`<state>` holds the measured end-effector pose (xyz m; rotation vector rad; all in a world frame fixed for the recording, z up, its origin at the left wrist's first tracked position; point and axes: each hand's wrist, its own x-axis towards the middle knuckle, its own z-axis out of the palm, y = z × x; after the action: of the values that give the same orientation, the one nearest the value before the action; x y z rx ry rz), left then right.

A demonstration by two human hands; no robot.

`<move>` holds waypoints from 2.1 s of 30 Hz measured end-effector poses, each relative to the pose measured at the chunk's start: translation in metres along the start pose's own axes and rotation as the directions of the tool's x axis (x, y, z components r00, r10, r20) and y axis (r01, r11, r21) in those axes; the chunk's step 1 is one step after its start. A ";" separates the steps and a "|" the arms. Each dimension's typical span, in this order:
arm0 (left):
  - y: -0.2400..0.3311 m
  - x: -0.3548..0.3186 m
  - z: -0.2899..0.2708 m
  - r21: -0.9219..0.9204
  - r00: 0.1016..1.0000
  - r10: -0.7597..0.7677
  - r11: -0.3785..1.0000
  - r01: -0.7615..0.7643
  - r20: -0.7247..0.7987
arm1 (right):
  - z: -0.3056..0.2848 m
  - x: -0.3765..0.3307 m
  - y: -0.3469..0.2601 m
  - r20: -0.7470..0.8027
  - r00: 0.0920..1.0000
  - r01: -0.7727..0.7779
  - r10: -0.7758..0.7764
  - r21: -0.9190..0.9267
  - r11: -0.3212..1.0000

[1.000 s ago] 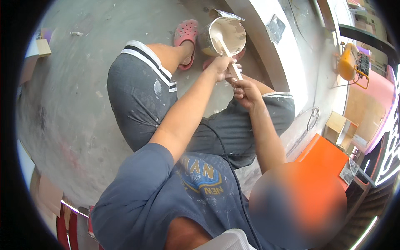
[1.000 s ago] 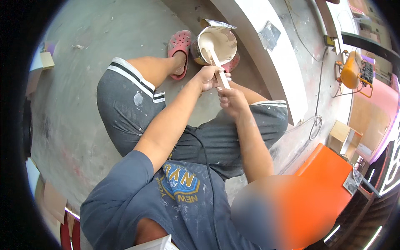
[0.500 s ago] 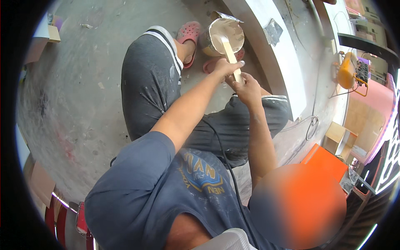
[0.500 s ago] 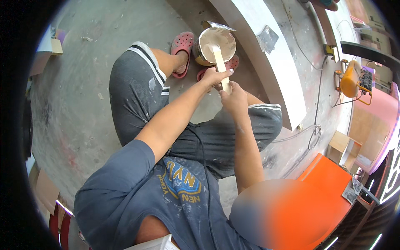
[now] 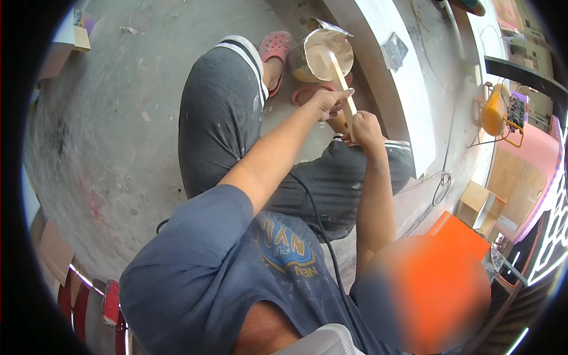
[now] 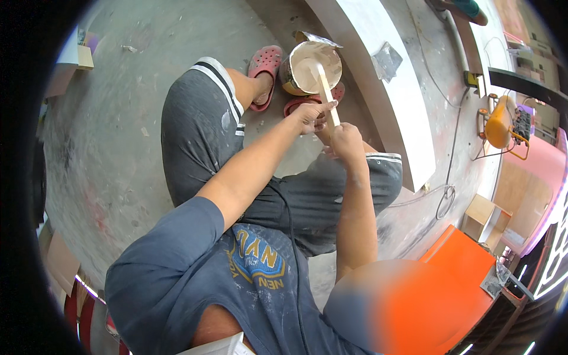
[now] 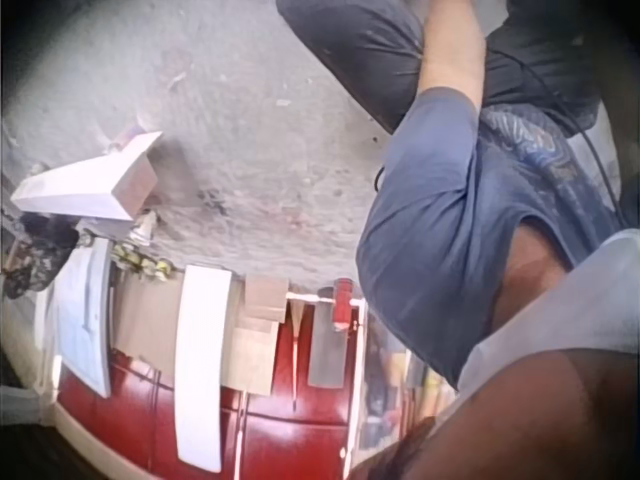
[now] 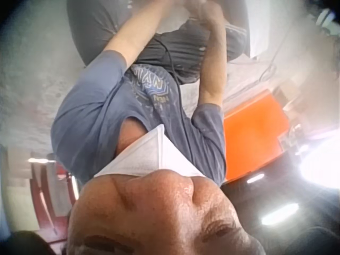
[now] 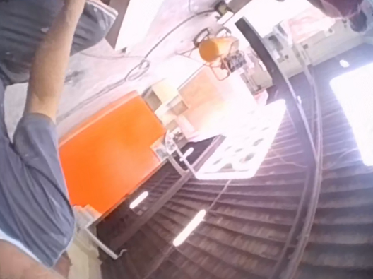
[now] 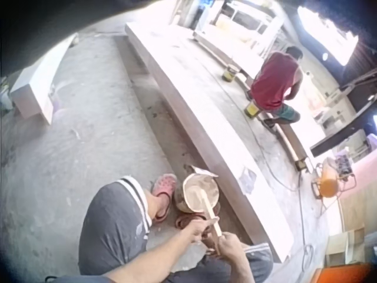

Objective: Mixing and applying putty to a long white furniture component.

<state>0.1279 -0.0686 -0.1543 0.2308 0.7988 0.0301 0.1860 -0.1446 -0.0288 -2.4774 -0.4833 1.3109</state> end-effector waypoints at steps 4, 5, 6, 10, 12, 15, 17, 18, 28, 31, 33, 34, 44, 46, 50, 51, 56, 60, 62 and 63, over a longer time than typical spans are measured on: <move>0.003 0.009 0.011 0.140 0.994 0.060 0.989 -0.047 -0.087 | 0.002 -0.001 -0.013 0.037 0.926 0.299 -0.376 -0.681 0.668; 0.002 0.012 0.016 0.141 0.995 0.054 0.989 -0.042 -0.082 | 0.003 0.004 -0.006 -0.043 0.921 0.243 -0.388 -0.713 0.658; 0.002 0.015 0.020 0.131 0.998 0.049 0.990 -0.045 -0.027 | 0.002 0.008 -0.001 -0.122 0.909 0.185 -0.399 -0.740 0.647; 0.021 0.015 0.036 -0.023 0.975 0.087 0.996 -0.084 0.202 | -0.010 -0.022 -0.056 -0.232 0.888 0.073 -0.397 -0.782 0.619; 0.038 0.017 0.036 -0.122 0.962 0.095 0.990 -0.066 0.256 | -0.011 -0.020 -0.079 -0.129 0.876 0.140 -0.465 -0.854 0.501; 0.064 0.029 0.034 -0.347 0.969 0.108 0.937 -0.024 0.224 | -0.002 0.023 -0.085 0.060 0.763 0.205 -0.644 -0.967 0.152; 0.067 0.040 0.017 -0.403 0.969 0.149 0.913 -0.059 0.196 | 0.006 0.046 -0.101 0.193 0.766 0.282 -0.613 -0.958 0.052; 0.068 0.047 0.014 -0.452 0.966 0.191 0.887 -0.093 0.176 | 0.007 0.055 -0.109 0.312 0.759 0.350 -0.571 -0.936 -0.045; 0.048 0.011 0.049 -0.577 0.972 0.192 0.813 -0.080 0.134 | -0.042 0.021 -0.111 0.421 0.725 0.515 -0.545 -0.857 0.024; 0.050 -0.004 0.063 -0.543 0.972 0.221 0.827 -0.145 0.077 | -0.055 0.016 -0.101 0.340 0.734 0.592 -0.588 -0.744 0.309; 0.062 -0.003 0.059 -0.462 0.954 0.289 0.859 -0.220 0.082 | -0.046 0.012 -0.101 0.217 0.770 0.501 -0.600 -0.788 0.358; 0.065 0.010 0.046 -0.450 0.954 0.289 0.864 -0.225 0.077 | -0.035 0.013 -0.106 0.118 0.774 0.431 -0.622 -0.818 0.381; 0.044 0.034 0.031 -0.452 0.956 0.238 0.881 -0.138 0.173 | -0.014 0.053 -0.103 0.346 0.759 0.576 -0.551 -0.751 0.323; 0.036 0.029 0.035 -0.340 0.970 0.198 0.930 -0.141 0.139 | -0.039 0.061 -0.085 0.456 0.805 0.567 -0.380 -0.781 0.263; 0.042 -0.005 0.085 -0.328 0.997 0.080 0.941 -0.081 -0.016 | -0.057 -0.006 -0.077 0.139 0.842 0.372 -0.522 -0.849 0.374; 0.045 -0.005 0.087 -0.263 0.995 0.094 0.960 -0.097 -0.025 | -0.055 -0.009 -0.077 -0.017 0.821 0.281 -0.571 -0.858 0.429; 0.068 0.074 0.039 -0.536 0.953 0.232 0.839 -0.096 0.192 | -0.029 0.045 -0.093 0.057 0.776 0.243 -0.628 -0.946 0.214; 0.065 0.066 0.028 -0.488 0.975 0.213 0.859 -0.154 0.069 | -0.020 0.077 -0.123 0.311 0.756 0.420 -0.576 -0.905 0.064; 0.063 0.055 0.029 -0.459 0.975 0.220 0.865 -0.201 -0.012 | -0.024 0.086 -0.121 0.343 0.762 0.454 -0.550 -0.888 0.074; 0.062 0.050 0.030 -0.445 0.973 0.225 0.867 -0.224 -0.050 | -0.026 0.087 -0.117 0.377 0.765 0.487 -0.523 -0.869 0.085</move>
<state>0.1881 -0.0085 -0.1555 -0.1174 0.7367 0.4319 0.2359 -0.0046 -0.0310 -2.4925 -2.5372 0.6455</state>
